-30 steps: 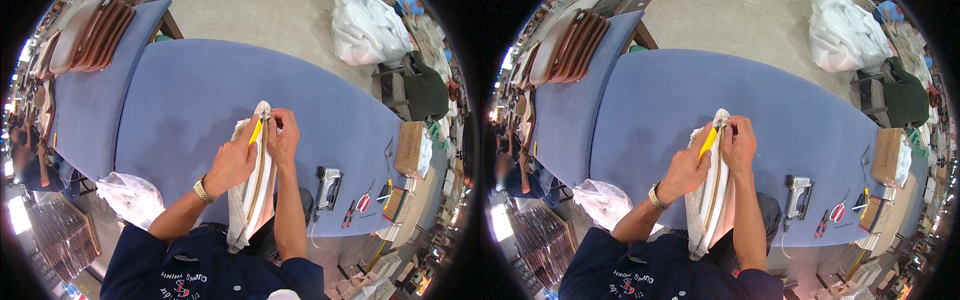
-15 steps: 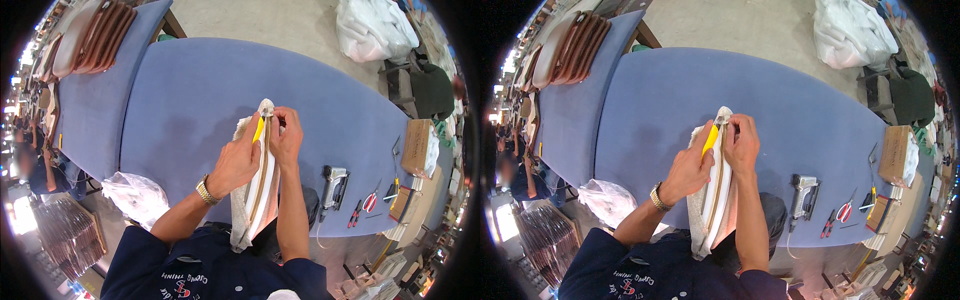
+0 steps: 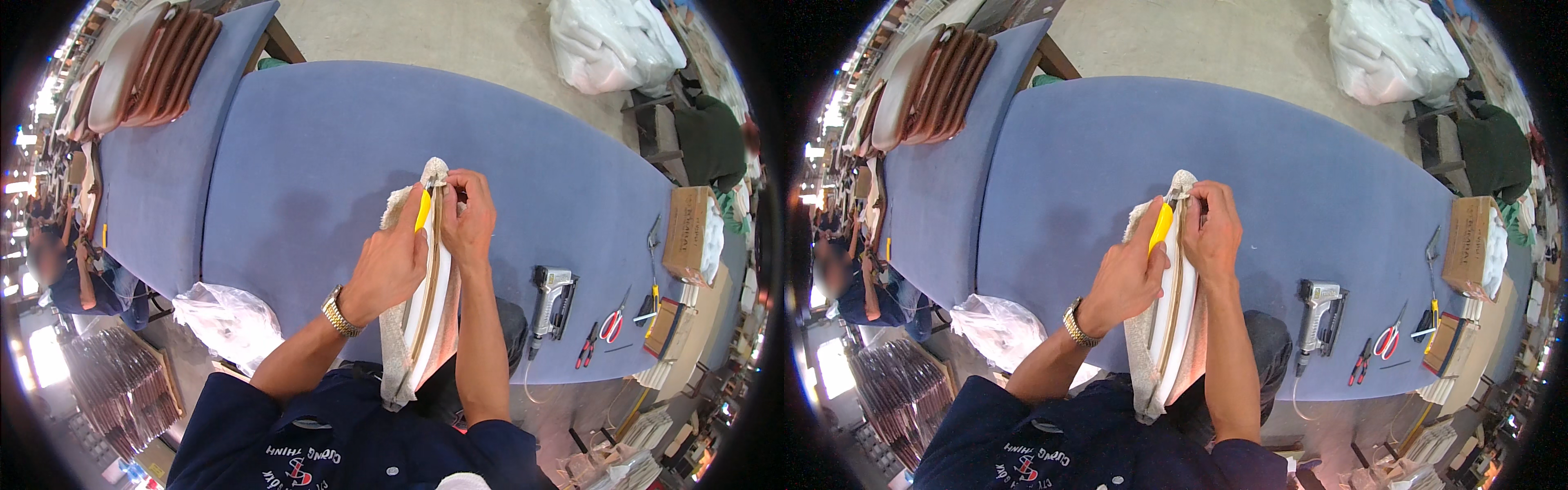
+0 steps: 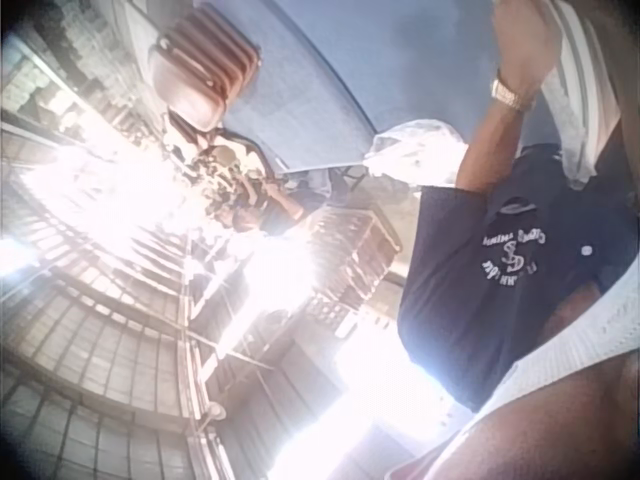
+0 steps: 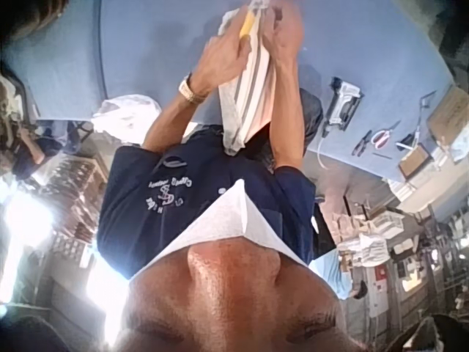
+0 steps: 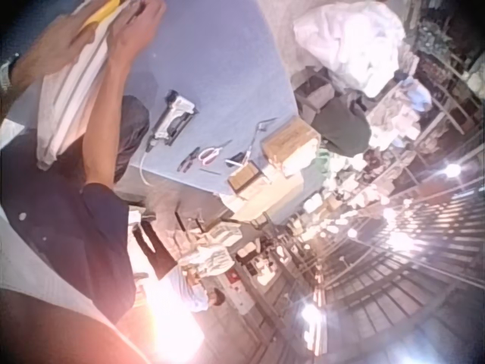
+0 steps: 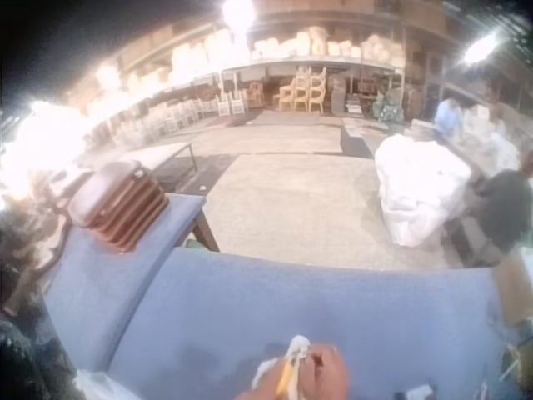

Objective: The person folds and staples a white fabric cover onto a curved foam cushion using a pneumatic staple gun. They repeatedly trim excess fabric with a utility knife and adjust the material to fit the cushion's edges.

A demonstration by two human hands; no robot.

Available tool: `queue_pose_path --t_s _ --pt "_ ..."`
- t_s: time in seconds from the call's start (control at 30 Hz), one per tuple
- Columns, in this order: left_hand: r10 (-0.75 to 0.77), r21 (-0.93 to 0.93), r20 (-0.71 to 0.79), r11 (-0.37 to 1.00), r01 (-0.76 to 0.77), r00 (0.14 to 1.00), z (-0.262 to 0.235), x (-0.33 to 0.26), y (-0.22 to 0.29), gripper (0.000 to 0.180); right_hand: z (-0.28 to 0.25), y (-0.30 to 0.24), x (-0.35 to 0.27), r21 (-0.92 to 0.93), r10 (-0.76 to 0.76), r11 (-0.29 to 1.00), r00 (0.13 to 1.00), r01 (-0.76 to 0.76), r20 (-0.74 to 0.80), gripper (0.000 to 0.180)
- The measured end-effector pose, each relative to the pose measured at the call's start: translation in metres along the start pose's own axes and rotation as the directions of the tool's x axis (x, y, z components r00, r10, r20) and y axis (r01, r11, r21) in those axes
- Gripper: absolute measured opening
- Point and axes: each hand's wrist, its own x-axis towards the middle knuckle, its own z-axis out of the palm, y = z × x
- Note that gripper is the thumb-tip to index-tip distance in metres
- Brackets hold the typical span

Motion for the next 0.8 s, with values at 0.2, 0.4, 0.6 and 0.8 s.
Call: queue_pose_path --t_s 0.2,0.4,0.6,0.8 --pt "0.002 0.02 0.015 1.0 -0.003 1.0 -0.002 0.004 -0.002 0.065 0.001 0.002 0.0 -0.018 0.007 1.0 1.0 -0.007 0.011 0.012" --pt "-0.022 -0.01 0.012 1.0 0.022 1.0 -0.002 0.004 0.001 0.064 0.001 0.0 0.0 -0.019 0.013 1.0 1.0 -0.013 0.016 0.012" --pt "-0.039 0.001 0.015 0.999 0.039 0.999 -0.003 0.004 0.001 0.065 0.001 0.001 0.001 -0.029 -0.002 1.0 1.0 0.003 0.02 0.012" --pt "-0.01 -0.033 -0.015 0.999 0.01 1.0 -0.005 -0.006 -0.004 0.065 0.003 0.001 0.0 -0.002 0.0 1.0 1.0 0.0 0.01 0.012"
